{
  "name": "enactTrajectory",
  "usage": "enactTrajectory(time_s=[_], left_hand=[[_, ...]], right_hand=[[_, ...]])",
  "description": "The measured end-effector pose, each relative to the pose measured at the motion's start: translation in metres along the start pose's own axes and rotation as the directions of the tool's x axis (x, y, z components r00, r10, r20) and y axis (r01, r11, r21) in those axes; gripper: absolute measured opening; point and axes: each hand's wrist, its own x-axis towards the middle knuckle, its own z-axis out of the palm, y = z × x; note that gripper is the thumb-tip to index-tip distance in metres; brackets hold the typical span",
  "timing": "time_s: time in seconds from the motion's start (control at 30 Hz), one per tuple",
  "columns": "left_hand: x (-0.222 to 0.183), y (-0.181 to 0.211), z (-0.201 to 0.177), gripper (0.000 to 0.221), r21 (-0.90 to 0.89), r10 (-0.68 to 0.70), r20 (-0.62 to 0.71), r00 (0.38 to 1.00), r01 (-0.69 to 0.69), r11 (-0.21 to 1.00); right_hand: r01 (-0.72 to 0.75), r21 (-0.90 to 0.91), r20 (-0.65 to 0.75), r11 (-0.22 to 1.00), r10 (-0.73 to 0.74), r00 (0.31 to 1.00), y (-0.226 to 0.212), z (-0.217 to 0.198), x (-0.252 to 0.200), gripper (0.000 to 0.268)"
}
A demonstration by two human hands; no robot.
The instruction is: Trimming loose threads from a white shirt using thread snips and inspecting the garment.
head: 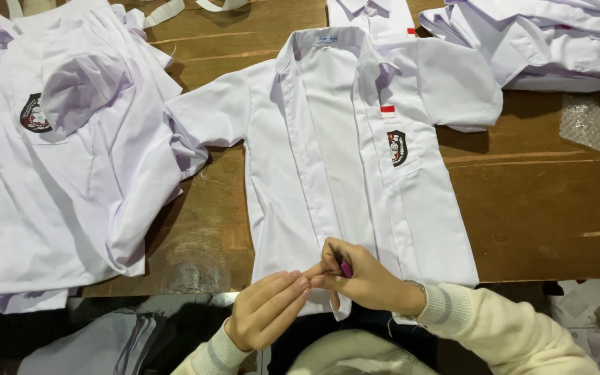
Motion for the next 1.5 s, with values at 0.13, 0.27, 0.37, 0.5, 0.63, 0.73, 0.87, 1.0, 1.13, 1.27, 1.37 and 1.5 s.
enactTrajectory(time_s=[0.13,0.27,0.37,0.5,0.63,0.73,0.87,1.0,1.13,1.27,1.37,1.5], left_hand=[[-0.010,0.013,-0.021,0.008,0.042,-0.082,-0.005,0.997,0.082,0.996],[-0.031,0.027,-0.057,0.012,0.155,-0.565,-0.088,0.820,0.572,0.806],[-0.083,0.039,-0.095,0.020,0.397,-0.806,-0.043,0.591,0.750,0.529],[-0.166,0.038,-0.116,0.016,0.886,-0.831,0.071,-0.551,0.417,-0.201],[-0.308,0.029,-0.104,0.053,0.785,-0.887,0.169,-0.430,0.603,-0.143],[-0.294,0.011,-0.098,0.051,0.855,-0.826,0.160,-0.540,0.494,-0.158],[-0.277,-0.001,-0.097,0.025,0.954,-0.807,0.100,-0.582,0.286,-0.088],[-0.327,-0.005,-0.104,0.032,0.857,-0.926,0.080,-0.370,0.499,-0.126],[-0.196,-0.011,-0.121,0.034,0.917,-0.768,0.110,-0.631,0.362,-0.165],[-0.114,-0.017,-0.131,0.034,0.886,-0.645,0.242,-0.725,0.436,-0.157],[-0.085,-0.025,-0.140,0.020,0.598,-0.622,0.649,-0.438,0.799,0.061],[0.001,-0.067,-0.113,0.060,0.019,-0.687,0.687,0.236,0.940,0.342]], right_hand=[[0.000,-0.039,0.091,0.999,0.003,0.996,-0.015,0.008,-0.004,0.037],[-0.058,-0.002,-0.042,0.998,0.058,0.997,-0.009,-0.006,-0.003,0.035],[-0.103,-0.006,-0.175,0.995,0.100,0.979,-0.007,-0.022,-0.002,0.036],[-0.135,-0.027,-0.294,0.990,0.122,0.948,-0.006,-0.041,-0.001,0.031],[-0.113,-0.047,-0.328,0.993,0.091,0.940,-0.004,-0.054,0.002,0.030],[-0.088,-0.041,-0.353,0.995,0.068,0.933,-0.004,-0.061,0.004,0.031],[-0.156,-0.037,-0.412,0.987,0.127,0.902,-0.012,-0.068,0.004,0.032],[-0.064,-0.026,-0.391,0.998,0.049,0.919,0.002,-0.088,0.004,0.023],[-0.127,0.031,-0.417,0.991,0.128,0.900,-0.002,-0.099,0.004,0.026],[-0.193,-0.069,-0.417,0.979,0.148,0.897,-0.018,-0.105,0.008,0.029],[-0.211,-0.144,-0.425,0.967,0.132,0.895,-0.030,-0.108,0.016,0.035],[-0.184,-0.187,-0.439,0.965,0.086,0.894,-0.040,-0.114,0.029,0.045]])
